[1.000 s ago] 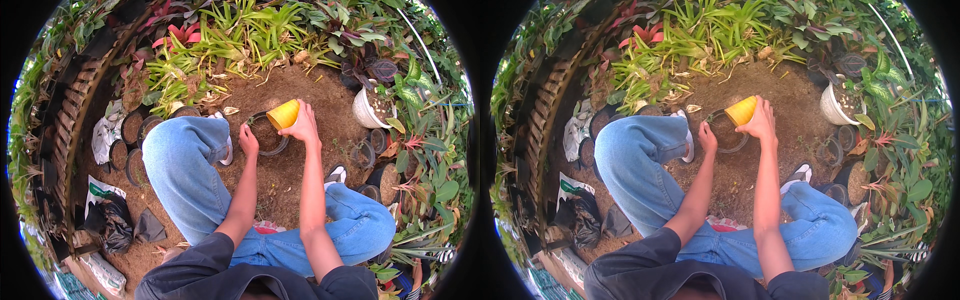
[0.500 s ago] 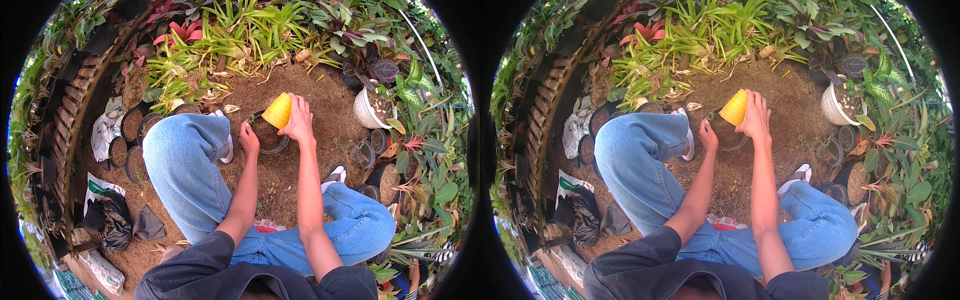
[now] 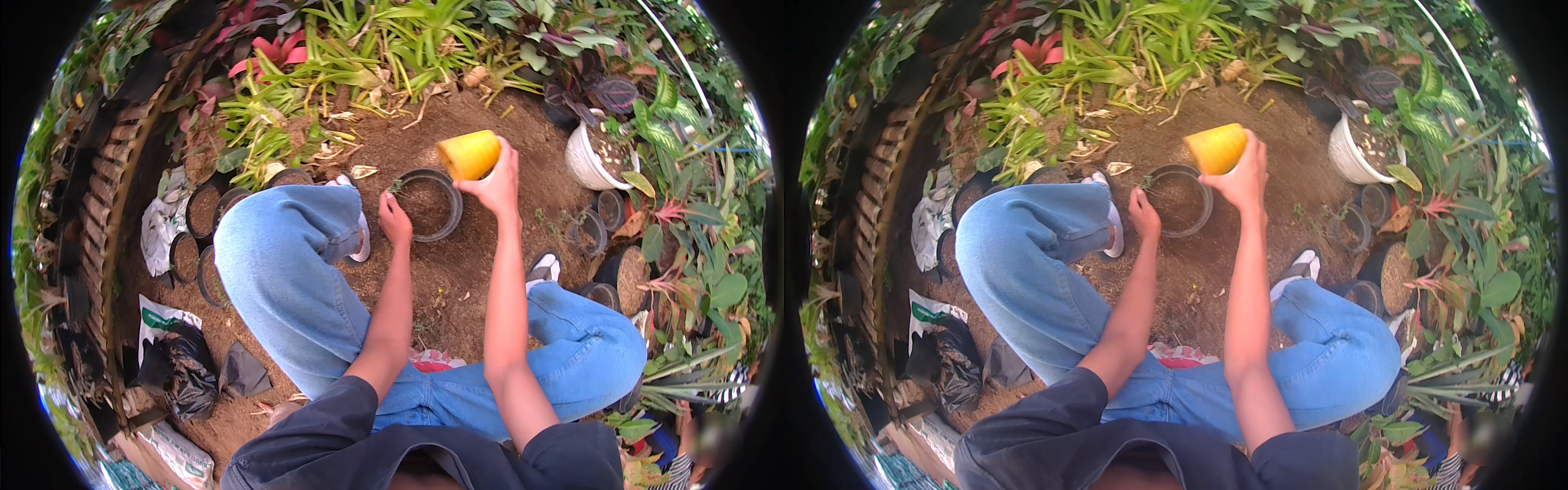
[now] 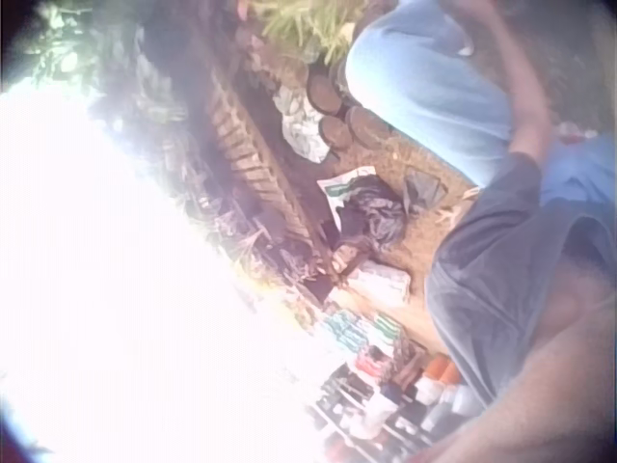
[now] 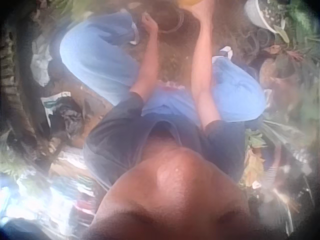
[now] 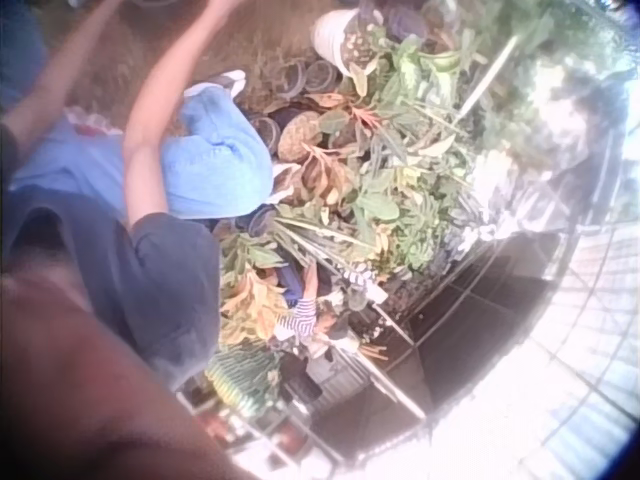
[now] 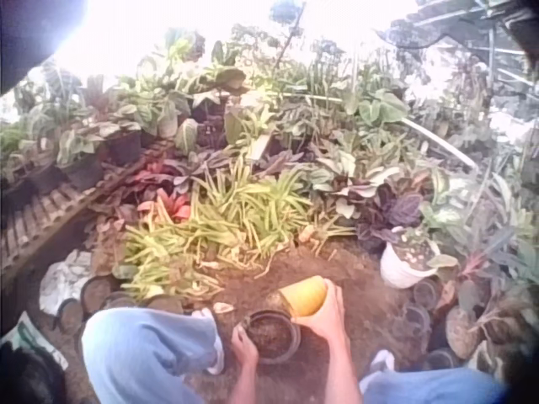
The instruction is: The person fills a black pot with soil using a yellow plastic cup and then places a small seedling into the soil by hand.
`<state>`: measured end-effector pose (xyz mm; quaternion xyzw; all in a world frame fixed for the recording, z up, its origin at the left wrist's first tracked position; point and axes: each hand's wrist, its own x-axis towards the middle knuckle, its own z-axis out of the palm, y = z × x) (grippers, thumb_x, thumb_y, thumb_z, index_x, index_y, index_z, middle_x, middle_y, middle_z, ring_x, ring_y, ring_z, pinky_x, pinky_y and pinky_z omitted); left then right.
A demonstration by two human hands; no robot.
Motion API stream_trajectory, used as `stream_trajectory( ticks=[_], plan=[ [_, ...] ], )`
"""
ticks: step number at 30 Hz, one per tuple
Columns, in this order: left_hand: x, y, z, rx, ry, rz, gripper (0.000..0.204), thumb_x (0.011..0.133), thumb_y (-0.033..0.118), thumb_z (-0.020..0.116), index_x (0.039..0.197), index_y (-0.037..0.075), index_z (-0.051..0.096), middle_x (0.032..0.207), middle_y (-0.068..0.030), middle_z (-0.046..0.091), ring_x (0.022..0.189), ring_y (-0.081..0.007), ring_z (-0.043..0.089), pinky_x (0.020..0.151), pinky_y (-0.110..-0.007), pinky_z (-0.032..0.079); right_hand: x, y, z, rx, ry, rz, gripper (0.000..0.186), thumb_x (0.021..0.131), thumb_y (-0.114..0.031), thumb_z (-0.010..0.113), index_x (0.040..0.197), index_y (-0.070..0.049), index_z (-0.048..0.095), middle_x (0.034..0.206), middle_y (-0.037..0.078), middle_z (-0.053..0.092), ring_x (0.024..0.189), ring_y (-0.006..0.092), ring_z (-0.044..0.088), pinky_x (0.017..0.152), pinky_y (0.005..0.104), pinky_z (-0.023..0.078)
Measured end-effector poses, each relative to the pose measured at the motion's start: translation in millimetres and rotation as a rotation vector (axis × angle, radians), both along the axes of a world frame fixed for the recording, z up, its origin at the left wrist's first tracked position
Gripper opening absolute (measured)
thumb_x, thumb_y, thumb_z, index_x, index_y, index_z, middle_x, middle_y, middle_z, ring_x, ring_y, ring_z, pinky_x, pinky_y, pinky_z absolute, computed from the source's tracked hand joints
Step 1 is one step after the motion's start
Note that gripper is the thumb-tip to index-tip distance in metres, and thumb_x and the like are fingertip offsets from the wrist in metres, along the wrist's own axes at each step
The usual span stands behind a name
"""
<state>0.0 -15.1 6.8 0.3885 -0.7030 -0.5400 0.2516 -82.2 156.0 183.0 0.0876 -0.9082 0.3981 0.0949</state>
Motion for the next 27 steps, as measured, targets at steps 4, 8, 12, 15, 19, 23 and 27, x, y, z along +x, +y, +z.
stream_trajectory(
  ticks=[4,8,12,15,19,23,27],
  plan=[
    [-3,9,3,0.019,-0.027,-0.03,0.042,0.107,0.034,0.042,0.128,0.004,0.062,0.117,-0.0223,0.069,0.111,-0.0425,0.063,0.092,-0.048,0.048,-17,90,-54,0.001,0.066,-0.47,0.122,0.053,-0.038,0.097,0.151,-0.007,0.032,0.138,0.029,0.048,0.129,0.0417,0.048,0.108,0.0495,0.042],
    [-2,-1,-2,0.016,-0.032,-0.031,0.042,0.107,0.034,0.043,0.129,0.004,0.062,0.119,-0.0214,0.069,0.113,-0.0416,0.063,0.094,-0.047,0.047,11,128,-91,0.024,-0.612,-0.914,0.115,0.063,-0.055,0.088,0.155,-0.017,0.03,0.149,0.036,0.032,0.136,0.0537,0.037,0.111,0.0584,0.035],
    [-4,-1,-6,0.027,-0.046,-0.034,0.042,0.107,0.034,0.043,0.129,0.004,0.062,0.121,-0.021,0.069,0.114,-0.0409,0.063,0.095,-0.047,0.047,42,125,-130,0.183,-0.923,-0.814,0.115,0.064,-0.058,0.086,0.157,-0.021,0.029,0.151,0.038,0.024,0.139,0.0564,0.032,0.112,0.0613,0.033],
    [-4,0,-2,0.011,-0.033,-0.025,0.042,0.106,0.034,0.043,0.129,0.004,0.063,0.122,-0.021,0.068,0.114,-0.0409,0.063,0.095,-0.047,0.047,48,97,-140,0.146,-0.977,-0.821,0.118,0.064,-0.063,0.083,0.158,-0.02,0.025,0.154,0.037,0.019,0.14,0.0573,0.03,0.112,0.0638,0.032],
    [0,1,1,-0.014,-0.035,-0.01,0.042,0.106,0.033,0.044,0.129,0.004,0.063,0.121,-0.021,0.068,0.114,-0.0411,0.063,0.095,-0.047,0.047,43,82,-138,0.161,-1.023,-0.799,0.113,0.065,-0.061,0.082,0.155,-0.018,0.029,0.152,0.033,0.027,0.138,0.0519,0.035,0.105,0.063,0.038],
    [-7,8,5,0.023,-0.01,-0.041,0.042,0.106,0.034,0.044,0.128,0.004,0.063,0.121,-0.0216,0.068,0.115,-0.0418,0.062,0.095,-0.047,0.047,39,135,-146,-0.367,-1.146,-0.52,0.097,0.065,-0.061,0.081,0.144,-0.02,0.043,0.143,0.018,0.047,0.125,0.0393,0.051,0.089,0.0531,0.048],
    [0,0,0,0.015,-0.019,-0.001,0.042,0.107,0.034,0.043,0.129,0.003,0.062,0.121,-0.0221,0.068,0.115,-0.0423,0.062,0.095,-0.047,0.047,34,150,-115,-0.399,-1.272,-0.459,0.078,0.068,-0.054,0.08,0.135,-0.027,0.049,0.128,0.012,0.055,0.104,0.0328,0.059,0.079,0.0437,0.051]
  ],
)
